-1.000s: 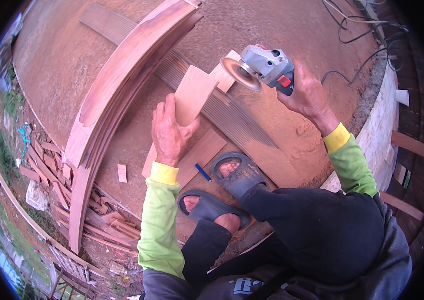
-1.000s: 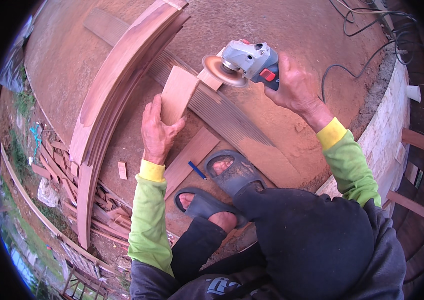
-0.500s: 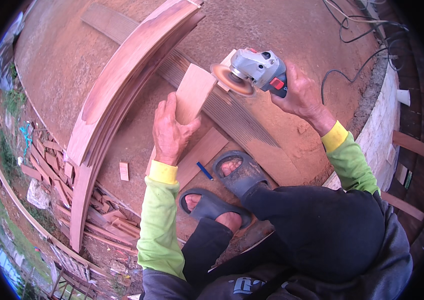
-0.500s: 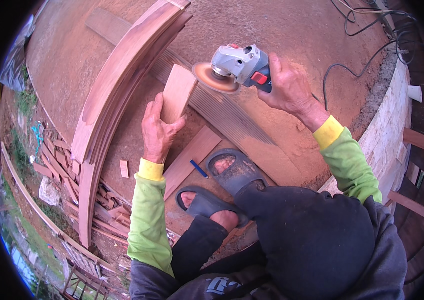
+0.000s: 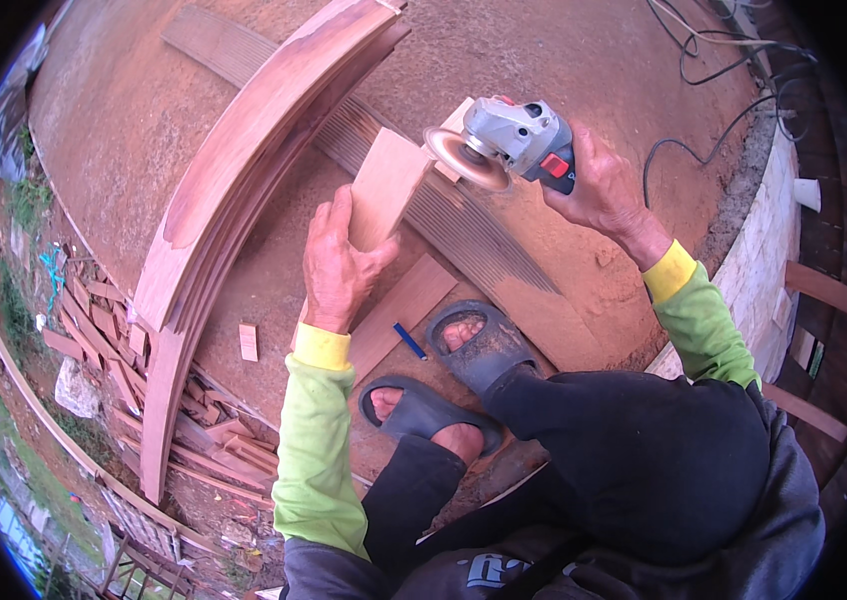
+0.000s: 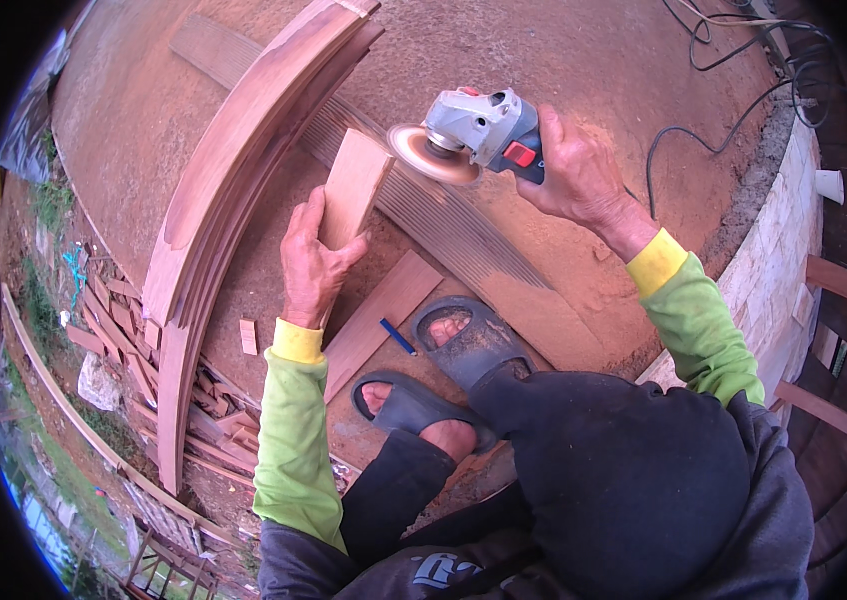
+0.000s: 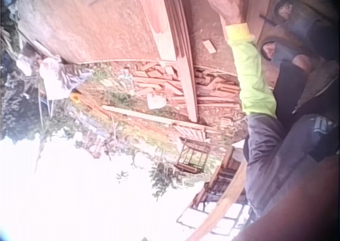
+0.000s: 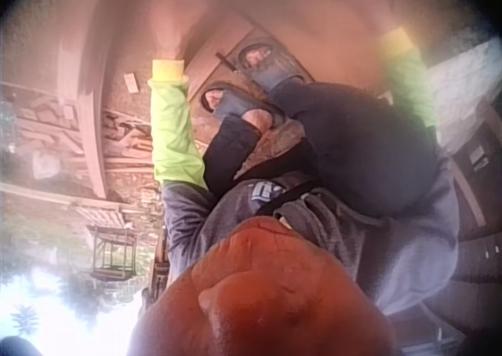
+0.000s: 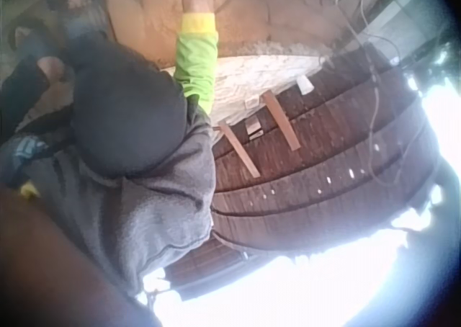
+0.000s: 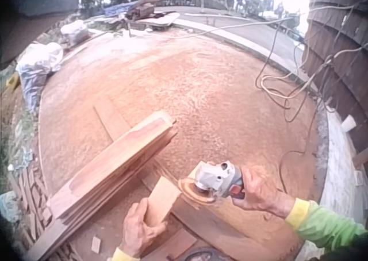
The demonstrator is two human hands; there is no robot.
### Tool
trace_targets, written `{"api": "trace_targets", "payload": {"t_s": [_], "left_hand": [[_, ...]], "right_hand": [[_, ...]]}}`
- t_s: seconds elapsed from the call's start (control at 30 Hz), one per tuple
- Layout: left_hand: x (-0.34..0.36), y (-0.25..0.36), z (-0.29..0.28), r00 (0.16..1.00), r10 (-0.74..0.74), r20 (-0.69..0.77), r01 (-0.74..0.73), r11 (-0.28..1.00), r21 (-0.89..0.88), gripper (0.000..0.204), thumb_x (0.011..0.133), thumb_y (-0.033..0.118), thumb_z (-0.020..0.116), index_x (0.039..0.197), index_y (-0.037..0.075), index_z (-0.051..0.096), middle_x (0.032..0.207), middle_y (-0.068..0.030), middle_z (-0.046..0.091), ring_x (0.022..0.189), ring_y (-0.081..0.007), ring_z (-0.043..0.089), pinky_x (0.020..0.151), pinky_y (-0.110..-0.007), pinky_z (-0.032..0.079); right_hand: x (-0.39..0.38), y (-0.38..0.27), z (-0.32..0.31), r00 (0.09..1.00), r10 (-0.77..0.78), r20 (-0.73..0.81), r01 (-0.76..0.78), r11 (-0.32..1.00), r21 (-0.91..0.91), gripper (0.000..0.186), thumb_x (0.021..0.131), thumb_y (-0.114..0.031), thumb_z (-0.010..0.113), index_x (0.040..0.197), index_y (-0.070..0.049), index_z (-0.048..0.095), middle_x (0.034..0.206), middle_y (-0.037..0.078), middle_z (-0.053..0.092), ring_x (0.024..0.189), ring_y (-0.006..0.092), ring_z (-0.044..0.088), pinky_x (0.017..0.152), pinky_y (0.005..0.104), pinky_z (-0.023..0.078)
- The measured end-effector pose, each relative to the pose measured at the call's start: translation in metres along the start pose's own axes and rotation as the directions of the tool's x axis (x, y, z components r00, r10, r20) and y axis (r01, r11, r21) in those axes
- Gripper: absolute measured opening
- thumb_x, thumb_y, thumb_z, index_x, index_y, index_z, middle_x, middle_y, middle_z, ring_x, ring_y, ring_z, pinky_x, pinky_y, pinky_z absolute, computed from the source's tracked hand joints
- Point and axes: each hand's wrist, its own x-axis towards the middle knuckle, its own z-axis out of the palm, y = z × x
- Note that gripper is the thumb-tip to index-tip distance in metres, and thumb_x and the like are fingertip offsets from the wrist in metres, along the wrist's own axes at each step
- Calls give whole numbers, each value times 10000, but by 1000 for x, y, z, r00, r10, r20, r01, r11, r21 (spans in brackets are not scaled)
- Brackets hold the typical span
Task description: The person marks wooden planks with a pen and then uses an angle grinder to cut them. The person handles the wood pieces one at a time, marking them before cutting and stacking the finished pieces.
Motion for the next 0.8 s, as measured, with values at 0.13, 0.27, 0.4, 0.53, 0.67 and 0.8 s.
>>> {"api": "trace_targets", "payload": {"t_s": [0.13, 0.27, 0.4, 0.53, 0.67, 0.8], "left_hand": [[0, -1, 0, 1000, 15, -5, -15, 1000, -4, 706, 648, 167, 777, 1275, -40, 529, 1027, -189, 593, 942, -314, 607, 849, -370, 491], [1, 0, -1, 1000, 3, 9, -3, 999, -42, 692, 652, 178, 771, 1267, -25, 527, 1030, -200, 588, 953, -342, 595, 850, -395, 483], [2, -2, -1, 1000, 3, 22, -1, 996, -89, 685, 654, 197, 762, 1258, -13, 514, 1007, -221, 573, 952, -395, 568, 844, -438, 472], [2, -5, 0, 999, 24, 24, -22, 997, -75, 694, 647, 186, 767, 1261, -12, 512, 1002, -214, 574, 947, -390, 569, 840, -434, 473], [1, -5, 6, 997, 74, -31, -76, 995, -68, 704, 628, 166, 783, 1257, -6, 517, 981, -196, 572, 934, -381, 565, 832, -433, 475], [2, -5, 16, 995, 89, -49, -84, 991, 101, 740, 594, 166, 819, 1254, 19, 520, 968, -164, 563, 916, -352, 559, 809, -425, 477]], "right_hand": [[0, -1, -1, 1000, -4, 1, 4, 1000, 14, 693, 661, -177, 757, 1229, 29, 416, 876, 223, 621, 752, 387, 664, 646, 443, 564], [-2, 0, 0, 1000, -11, -3, 11, 1000, 18, 699, 662, -175, 754, 1238, 31, 416, 883, 222, 622, 749, 384, 665, 646, 441, 567], [-2, 0, 2, 1000, 6, 11, -7, 1000, 12, 702, 662, -170, 750, 1245, 34, 416, 892, 226, 624, 760, 384, 666, 647, 442, 568], [-2, 1, 3, 1000, 3, 7, -3, 999, 32, 697, 664, -165, 749, 1243, 39, 421, 900, 233, 624, 770, 395, 663, 651, 441, 559], [-5, 5, 3, 999, 32, -33, -30, 997, 66, 675, 678, -161, 750, 1237, 55, 441, 922, 239, 629, 806, 401, 662, 668, 437, 544], [-8, 12, 0, 983, 183, 16, -183, 982, 36, 610, 696, -187, 748, 1182, 46, 461, 874, 243, 644, 790, 398, 669, 666, 453, 537]]}}
